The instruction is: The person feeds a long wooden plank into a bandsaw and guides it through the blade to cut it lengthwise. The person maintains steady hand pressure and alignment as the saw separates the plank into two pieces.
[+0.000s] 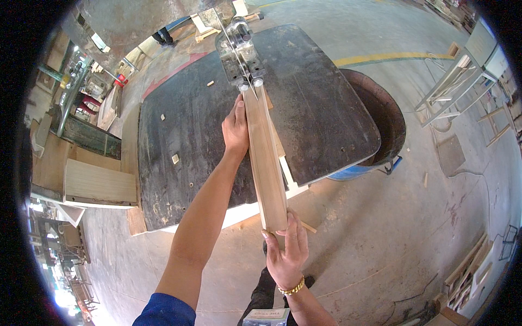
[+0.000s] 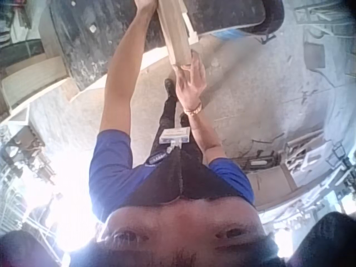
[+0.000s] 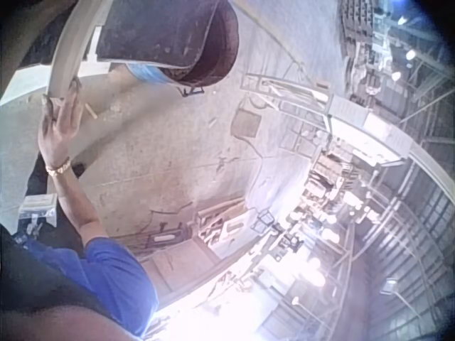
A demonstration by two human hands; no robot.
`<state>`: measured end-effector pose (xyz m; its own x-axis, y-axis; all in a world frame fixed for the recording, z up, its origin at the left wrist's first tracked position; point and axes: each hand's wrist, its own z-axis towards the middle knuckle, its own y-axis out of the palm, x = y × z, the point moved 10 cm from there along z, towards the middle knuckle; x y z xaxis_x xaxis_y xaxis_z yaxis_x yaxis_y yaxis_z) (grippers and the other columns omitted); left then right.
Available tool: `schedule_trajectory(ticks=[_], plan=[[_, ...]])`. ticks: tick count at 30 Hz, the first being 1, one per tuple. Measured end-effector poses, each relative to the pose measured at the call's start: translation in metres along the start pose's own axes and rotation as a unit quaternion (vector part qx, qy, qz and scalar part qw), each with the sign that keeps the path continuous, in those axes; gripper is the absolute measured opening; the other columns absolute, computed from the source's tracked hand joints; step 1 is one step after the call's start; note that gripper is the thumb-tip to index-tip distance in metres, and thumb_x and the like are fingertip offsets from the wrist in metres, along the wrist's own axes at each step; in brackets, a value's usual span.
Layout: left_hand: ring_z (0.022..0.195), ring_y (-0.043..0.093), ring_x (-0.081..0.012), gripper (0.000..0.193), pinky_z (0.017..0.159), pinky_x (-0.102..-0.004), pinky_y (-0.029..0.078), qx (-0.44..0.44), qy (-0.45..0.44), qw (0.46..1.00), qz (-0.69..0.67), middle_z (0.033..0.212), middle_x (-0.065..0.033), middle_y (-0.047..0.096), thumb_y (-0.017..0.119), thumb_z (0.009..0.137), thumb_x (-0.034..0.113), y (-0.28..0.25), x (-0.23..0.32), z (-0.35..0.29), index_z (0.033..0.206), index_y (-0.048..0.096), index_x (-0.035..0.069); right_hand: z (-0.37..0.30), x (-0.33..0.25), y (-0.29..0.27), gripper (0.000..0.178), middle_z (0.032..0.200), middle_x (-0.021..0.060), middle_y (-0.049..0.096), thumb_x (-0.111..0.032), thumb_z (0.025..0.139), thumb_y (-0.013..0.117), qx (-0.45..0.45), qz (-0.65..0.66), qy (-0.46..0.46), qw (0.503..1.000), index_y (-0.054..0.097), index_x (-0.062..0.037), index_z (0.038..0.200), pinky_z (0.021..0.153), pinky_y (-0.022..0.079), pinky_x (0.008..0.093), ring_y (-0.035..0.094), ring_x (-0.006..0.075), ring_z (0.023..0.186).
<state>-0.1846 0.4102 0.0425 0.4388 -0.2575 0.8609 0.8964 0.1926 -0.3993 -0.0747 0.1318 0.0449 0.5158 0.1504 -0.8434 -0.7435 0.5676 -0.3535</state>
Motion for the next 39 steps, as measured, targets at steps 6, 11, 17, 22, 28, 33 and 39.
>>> schedule_trajectory(ticks=[6, 11, 17, 22, 28, 33, 39], plan=[[0.118, 0.054, -0.0389, 0.050, 0.099, -0.0394, 0.042, 0.001, 0.002, 1.000, 0.004, 0.125, -0.0265, 0.055, 0.036, 0.100, 0.032, 0.000, -0.002, 0.001, 0.126, 0.053, -0.008, 0.002, -0.002, 0.000, 0.060, 0.121, 0.0256, 0.057, -0.009, 0.076, 0.075, 0.003, -0.003, -0.014, 1.000, 0.048, 0.0060, 0.128, 0.075, 0.052, 0.0380, 0.062, 0.0338, 0.101], [0.118, 0.054, -0.0389, 0.050, 0.100, -0.0390, 0.041, 0.003, 0.010, 1.000, 0.004, 0.125, -0.0269, 0.055, 0.036, 0.100, 0.032, -0.001, -0.001, 0.000, 0.125, 0.053, -0.008, 0.003, 0.001, 0.002, 0.060, 0.121, 0.0255, 0.057, -0.009, 0.076, 0.075, -0.005, 0.001, -0.001, 1.000, 0.047, 0.0058, 0.128, 0.075, 0.052, 0.0376, 0.062, 0.0338, 0.102], [0.115, 0.055, -0.0402, 0.050, 0.098, -0.0397, 0.043, 0.007, 0.015, 1.000, 0.001, 0.122, -0.0279, 0.057, 0.037, 0.099, 0.031, 0.000, 0.000, 0.001, 0.124, 0.053, -0.009, 0.005, 0.000, 0.002, 0.061, 0.121, 0.0258, 0.057, -0.009, 0.076, 0.075, 0.000, -0.003, -0.010, 1.000, 0.047, 0.0057, 0.128, 0.075, 0.052, 0.0371, 0.062, 0.0333, 0.101], [0.115, 0.055, -0.0402, 0.050, 0.098, -0.0397, 0.043, 0.005, 0.016, 1.000, 0.006, 0.122, -0.0281, 0.057, 0.036, 0.099, 0.030, -0.001, 0.000, 0.001, 0.124, 0.053, -0.010, 0.007, 0.001, 0.004, 0.062, 0.120, 0.0263, 0.057, -0.009, 0.076, 0.075, -0.009, -0.003, -0.003, 1.000, 0.047, 0.0063, 0.129, 0.074, 0.054, 0.0363, 0.063, 0.0309, 0.098], [0.116, 0.055, -0.0398, 0.049, 0.098, -0.0400, 0.043, 0.005, 0.011, 1.000, 0.004, 0.122, -0.0282, 0.057, 0.037, 0.099, 0.030, 0.000, -0.003, 0.001, 0.124, 0.054, -0.009, 0.009, 0.001, 0.005, 0.062, 0.121, 0.0267, 0.056, -0.009, 0.077, 0.074, -0.006, -0.001, -0.003, 1.000, 0.046, 0.0071, 0.129, 0.069, 0.055, 0.0339, 0.064, 0.0277, 0.093], [0.115, 0.055, -0.0403, 0.049, 0.098, -0.0404, 0.043, 0.008, 0.016, 1.000, -0.001, 0.122, -0.0286, 0.056, 0.037, 0.099, 0.029, 0.000, -0.001, 0.001, 0.123, 0.054, -0.009, 0.011, 0.001, 0.005, 0.060, 0.120, 0.0264, 0.056, -0.010, 0.079, 0.073, 0.003, 0.009, -0.006, 1.000, 0.046, 0.0076, 0.129, 0.068, 0.055, 0.0334, 0.064, 0.0270, 0.089], [0.115, 0.055, -0.0408, 0.048, 0.097, -0.0406, 0.043, 0.012, 0.033, 0.999, 0.008, 0.122, -0.0288, 0.056, 0.037, 0.099, 0.028, -0.002, 0.002, 0.001, 0.124, 0.054, -0.009, 0.011, 0.001, 0.006, 0.058, 0.119, 0.0259, 0.057, -0.012, 0.080, 0.072, 0.004, 0.003, -0.014, 1.000, 0.046, 0.0075, 0.128, 0.067, 0.055, 0.0334, 0.064, 0.0276, 0.090]])
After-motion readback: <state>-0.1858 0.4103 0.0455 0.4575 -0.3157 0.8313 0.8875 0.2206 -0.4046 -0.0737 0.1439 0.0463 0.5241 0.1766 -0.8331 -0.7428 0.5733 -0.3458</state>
